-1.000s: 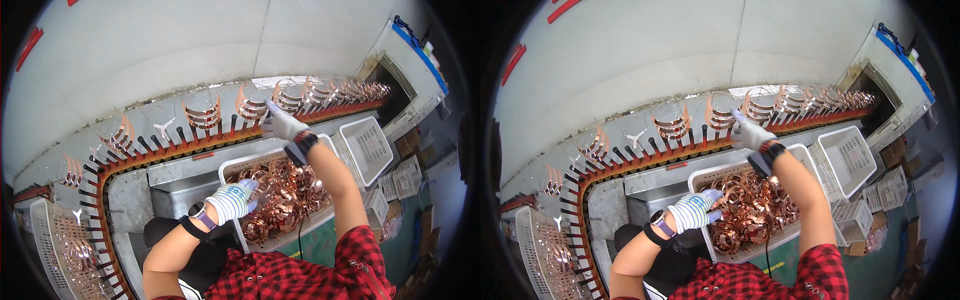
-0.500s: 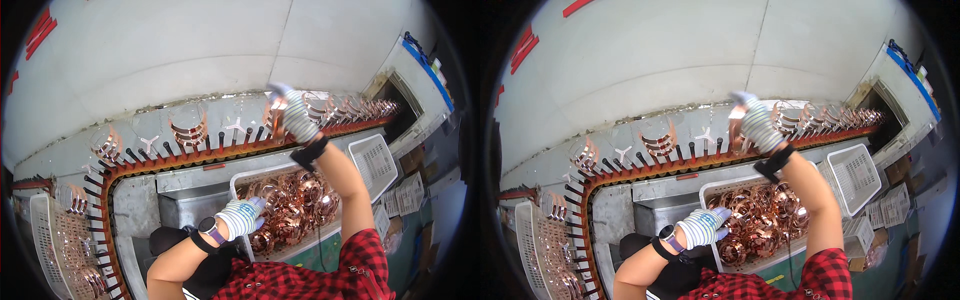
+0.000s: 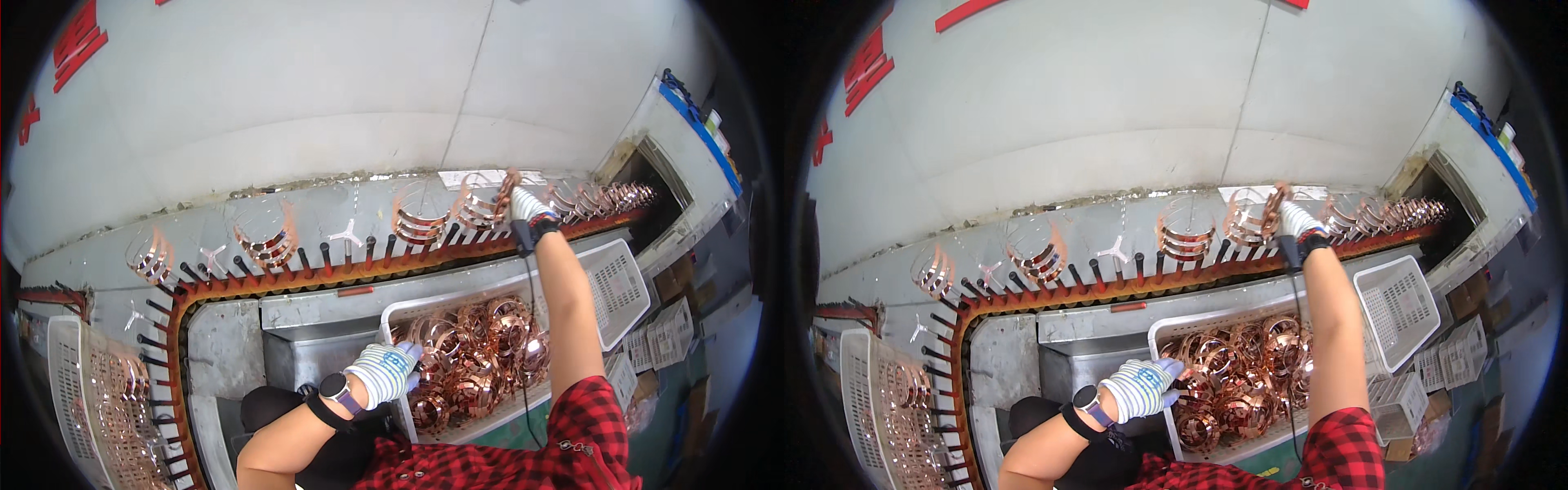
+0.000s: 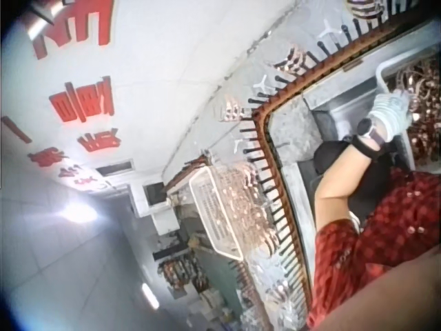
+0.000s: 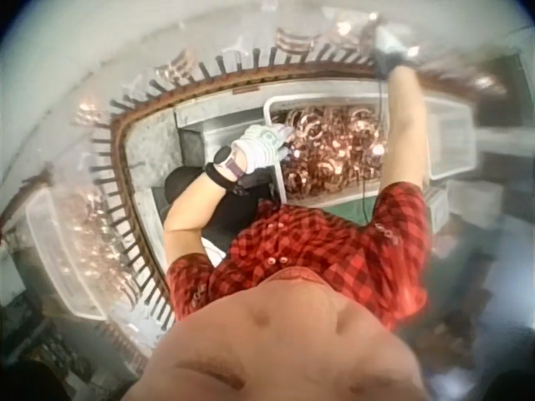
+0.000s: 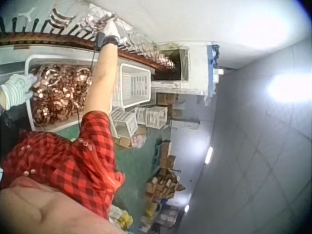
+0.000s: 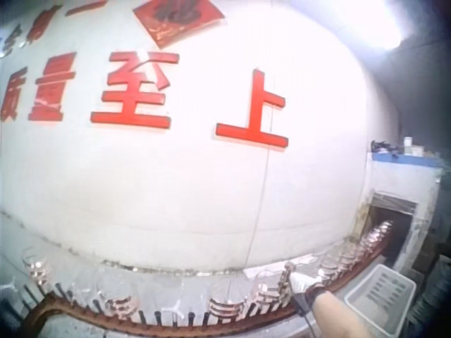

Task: The person is sorting and placing metallic rose-gold colored curved components onto a moving conveyor belt with hooks.

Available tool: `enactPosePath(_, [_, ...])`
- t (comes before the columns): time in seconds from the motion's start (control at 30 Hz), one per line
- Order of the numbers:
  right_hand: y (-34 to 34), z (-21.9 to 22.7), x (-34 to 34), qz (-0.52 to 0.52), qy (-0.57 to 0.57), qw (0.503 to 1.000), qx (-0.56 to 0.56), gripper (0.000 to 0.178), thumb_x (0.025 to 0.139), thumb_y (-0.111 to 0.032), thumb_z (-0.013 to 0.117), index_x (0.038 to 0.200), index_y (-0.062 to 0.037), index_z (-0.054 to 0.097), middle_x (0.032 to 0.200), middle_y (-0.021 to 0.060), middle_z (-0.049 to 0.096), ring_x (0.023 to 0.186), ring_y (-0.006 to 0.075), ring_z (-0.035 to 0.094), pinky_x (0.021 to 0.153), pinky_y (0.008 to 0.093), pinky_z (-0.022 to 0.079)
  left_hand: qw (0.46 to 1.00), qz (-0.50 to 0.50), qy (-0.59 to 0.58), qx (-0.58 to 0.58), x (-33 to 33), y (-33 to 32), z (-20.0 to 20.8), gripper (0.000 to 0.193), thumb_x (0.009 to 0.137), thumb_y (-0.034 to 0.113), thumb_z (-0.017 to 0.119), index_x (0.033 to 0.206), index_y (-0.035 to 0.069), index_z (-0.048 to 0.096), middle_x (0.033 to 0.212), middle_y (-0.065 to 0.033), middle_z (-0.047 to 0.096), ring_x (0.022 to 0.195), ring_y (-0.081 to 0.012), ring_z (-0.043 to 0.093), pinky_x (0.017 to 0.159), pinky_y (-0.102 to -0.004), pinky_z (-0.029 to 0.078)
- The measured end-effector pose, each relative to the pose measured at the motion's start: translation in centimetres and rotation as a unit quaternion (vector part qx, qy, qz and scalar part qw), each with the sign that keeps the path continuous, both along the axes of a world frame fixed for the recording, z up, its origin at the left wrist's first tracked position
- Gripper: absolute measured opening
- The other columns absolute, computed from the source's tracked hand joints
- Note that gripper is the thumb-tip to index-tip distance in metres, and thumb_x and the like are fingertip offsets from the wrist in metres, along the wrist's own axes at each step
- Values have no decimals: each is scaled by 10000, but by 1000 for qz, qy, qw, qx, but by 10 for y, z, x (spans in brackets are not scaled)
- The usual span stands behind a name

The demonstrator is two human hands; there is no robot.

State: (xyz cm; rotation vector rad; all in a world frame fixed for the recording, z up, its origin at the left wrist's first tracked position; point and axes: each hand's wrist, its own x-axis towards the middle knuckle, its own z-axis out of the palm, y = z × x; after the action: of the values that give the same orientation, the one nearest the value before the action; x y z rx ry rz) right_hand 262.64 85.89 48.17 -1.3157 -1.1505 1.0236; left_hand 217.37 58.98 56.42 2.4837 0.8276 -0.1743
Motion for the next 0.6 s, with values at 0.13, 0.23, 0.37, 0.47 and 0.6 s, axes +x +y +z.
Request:
enactPosePath(0.13, [3,14,-71,41,120,963,-240,379,838,-428,725,962,-83,627,770,86,611,556,179,541,499,308,449,999,32,26,1,6,-2,-8,568,919,374,553,1315,-31,509,1277,-223,589,1135,-370,599,919,-440,509])
enactPosePath(0.23, [-36,68,-77,95,42,976,-189,366,824,-285,747,1082,-39,659,923,111,676,742,187,612,655,318,491,1000,12,22,8,34,-3,0,572,919,371,557,1327,-26,506,1284,-226,586,1137,-374,598,922,-446,508])
enactPosePath(0.37, [-81,127,-123,12,-113,991,69,431,901,-140,659,1274,52,563,1134,102,650,1044,189,601,844,321,536,999,17,12,29,60,0,-16,562,916,370,563,1314,-23,515,1272,-221,592,1113,-374,610,898,-448,518])
enactPosePath(0.47, [-81,153,-61,-4,-133,968,211,410,921,-133,633,1293,25,565,1144,79,642,1026,171,602,889,299,506,1000,5,15,20,87,-5,-3,548,909,363,574,1296,-23,526,1248,-213,601,1068,-374,628,859,-450,532])
enactPosePath(0.6, [-36,138,76,-162,-62,975,137,322,945,-225,604,1185,-10,624,1030,51,666,900,114,620,795,273,517,999,13,-12,40,108,-5,-11,534,892,337,591,1283,-23,533,1219,-209,609,1014,-377,640,825,-453,540])
